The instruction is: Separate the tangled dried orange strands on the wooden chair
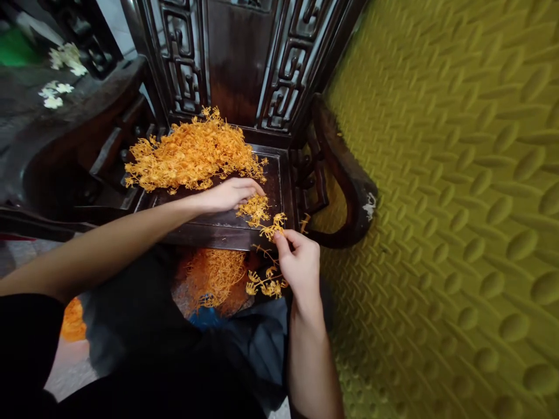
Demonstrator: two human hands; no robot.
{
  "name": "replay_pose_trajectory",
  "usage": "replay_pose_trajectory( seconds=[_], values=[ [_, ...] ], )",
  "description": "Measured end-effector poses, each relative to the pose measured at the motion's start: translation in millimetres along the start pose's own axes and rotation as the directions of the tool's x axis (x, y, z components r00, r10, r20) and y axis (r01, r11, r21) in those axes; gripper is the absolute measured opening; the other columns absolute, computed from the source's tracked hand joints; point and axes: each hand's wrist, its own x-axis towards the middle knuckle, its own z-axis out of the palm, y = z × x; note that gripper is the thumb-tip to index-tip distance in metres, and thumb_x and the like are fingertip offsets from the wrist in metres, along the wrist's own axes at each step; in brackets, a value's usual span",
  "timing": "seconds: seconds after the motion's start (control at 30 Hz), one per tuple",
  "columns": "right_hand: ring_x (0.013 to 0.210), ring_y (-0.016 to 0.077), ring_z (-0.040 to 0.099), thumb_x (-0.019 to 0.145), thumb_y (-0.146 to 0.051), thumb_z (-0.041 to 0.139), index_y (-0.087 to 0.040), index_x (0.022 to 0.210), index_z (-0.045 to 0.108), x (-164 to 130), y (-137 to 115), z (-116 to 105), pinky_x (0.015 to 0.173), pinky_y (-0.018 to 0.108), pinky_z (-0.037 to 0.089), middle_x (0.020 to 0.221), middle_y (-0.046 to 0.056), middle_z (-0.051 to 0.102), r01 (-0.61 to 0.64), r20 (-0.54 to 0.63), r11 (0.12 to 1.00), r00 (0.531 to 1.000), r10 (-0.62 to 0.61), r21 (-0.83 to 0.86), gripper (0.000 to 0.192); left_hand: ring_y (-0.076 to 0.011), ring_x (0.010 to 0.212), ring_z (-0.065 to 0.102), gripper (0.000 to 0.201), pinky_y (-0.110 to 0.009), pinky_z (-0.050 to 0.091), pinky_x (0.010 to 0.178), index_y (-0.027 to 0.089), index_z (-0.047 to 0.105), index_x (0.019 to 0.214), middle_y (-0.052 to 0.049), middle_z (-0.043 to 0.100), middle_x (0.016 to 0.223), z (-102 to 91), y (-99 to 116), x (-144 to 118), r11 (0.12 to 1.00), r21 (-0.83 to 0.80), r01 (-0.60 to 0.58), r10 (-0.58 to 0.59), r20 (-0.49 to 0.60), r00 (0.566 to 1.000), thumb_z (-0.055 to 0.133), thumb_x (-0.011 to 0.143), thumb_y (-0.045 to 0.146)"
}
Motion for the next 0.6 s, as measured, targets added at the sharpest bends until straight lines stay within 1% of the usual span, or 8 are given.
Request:
replay_pose_trajectory(
  seconds=[0.1, 0.13, 0.2, 0.27, 0.33, 0.43, 0.5, 0.6],
  values=[
    [0.069, 0.0178, 0.064, 0.092, -0.04, 0.062, -0.016, 0.084, 0.078, -0.7, 0.0, -0.1, 0.065, 0.028, 0.044, 0.079, 0.004, 0.074, 0.002, 0.014, 1.0, 1.0, -0.002, 0.006, 0.03, -0.0164, 0.082, 0.059, 0.041, -0.029, 0.045, 0.076, 0.015, 0.072, 0.095, -0.006, 0.069, 0.087, 11.6, 12.0, 0.4, 0.99, 0.119, -0.074, 0.051, 0.184, 0.982, 0.045, 0.097, 0.046],
    [0.068, 0.0177, 0.063, 0.091, -0.04, 0.063, -0.016, 0.083, 0.078, -1.6, 1.1, -1.1, 0.065, 0.028, 0.044, 0.078, 0.004, 0.074, -0.003, 0.02, 1.0, 1.0, 0.003, 0.009, 0.029, -0.0166, 0.08, 0.057, 0.041, -0.029, 0.044, 0.075, 0.015, 0.071, 0.088, -0.006, 0.067, 0.083, 8.9, 13.6, 1.7, 0.98, 0.175, -0.092, 0.061, 0.176, 0.983, 0.049, 0.095, 0.05],
    [0.065, 0.0173, 0.062, 0.09, -0.04, 0.065, -0.015, 0.079, 0.077, -3.7, 4.0, -3.8, 0.062, 0.028, 0.043, 0.073, 0.003, 0.072, -0.029, 0.024, 1.0, 0.999, 0.029, 0.011, 0.03, -0.0165, 0.076, 0.055, 0.039, -0.03, 0.042, 0.074, 0.015, 0.067, 0.082, -0.005, 0.063, 0.076, -2.6, 14.4, 5.5, 0.958, 0.281, -0.06, 0.069, -0.023, 0.997, 0.054, 0.094, 0.049],
    [0.061, 0.0165, 0.059, 0.089, -0.04, 0.066, -0.015, 0.074, 0.075, -5.3, 5.9, -6.2, 0.059, 0.027, 0.041, 0.068, 0.003, 0.069, -0.057, 0.036, 0.998, 0.998, 0.057, 0.003, 0.03, -0.0169, 0.077, 0.054, 0.038, -0.031, 0.041, 0.075, 0.014, 0.065, 0.086, -0.005, 0.061, 0.074, -13.9, 15.7, 8.2, 0.952, 0.305, 0.023, 0.069, -0.288, 0.955, 0.047, 0.099, 0.045],
    [0.059, 0.0155, 0.057, 0.089, -0.04, 0.065, -0.015, 0.072, 0.074, -5.8, 5.1, -7.2, 0.057, 0.027, 0.039, 0.064, 0.002, 0.067, -0.059, 0.067, 0.998, 0.996, 0.06, -0.023, 0.031, -0.017, 0.08, 0.056, 0.038, -0.031, 0.042, 0.078, 0.014, 0.066, 0.095, -0.005, 0.062, 0.075, -16.0, 20.5, 6.8, 0.962, 0.273, 0.028, 0.069, -0.338, 0.939, 0.039, 0.103, 0.04],
    [0.056, 0.0138, 0.052, 0.09, -0.038, 0.062, -0.015, 0.071, 0.073, -4.3, -0.6, -5.5, 0.056, 0.027, 0.036, 0.06, 0.0, 0.062, -0.013, 0.119, 0.998, 0.993, 0.021, -0.06, 0.032, -0.0159, 0.082, 0.06, 0.033, -0.03, 0.044, 0.082, 0.014, 0.066, 0.11, -0.005, 0.068, 0.082, 1.8, 33.7, -2.6, 0.963, 0.244, -0.119, 0.127, -0.017, 0.992, 0.039, 0.103, 0.031],
    [0.056, 0.013, 0.049, 0.091, -0.037, 0.062, -0.015, 0.069, 0.072, -3.2, -4.6, -3.5, 0.056, 0.026, 0.035, 0.059, 0.0, 0.059, 0.017, 0.132, 0.998, 0.991, -0.008, -0.061, 0.032, -0.0168, 0.091, 0.063, 0.033, -0.031, 0.044, 0.089, 0.015, 0.065, 0.118, -0.007, 0.071, 0.095, 17.8, 42.5, -9.6, 0.933, 0.266, -0.244, 0.204, 0.169, 0.964, 0.04, 0.103, 0.029],
    [0.056, 0.0127, 0.047, 0.09, -0.036, 0.061, -0.015, 0.068, 0.07, -2.7, -6.5, -1.8, 0.056, 0.026, 0.034, 0.059, 0.0, 0.058, 0.034, 0.136, 0.998, 0.99, -0.027, -0.049, 0.032, -0.0193, 0.105, 0.063, 0.038, -0.032, 0.044, 0.095, 0.017, 0.066, 0.117, -0.009, 0.07, 0.111, 31.8, 48.6, -17.5, 0.871, 0.358, -0.338, 0.266, 0.235, 0.935, 0.037, 0.105, 0.038]
  ],
)
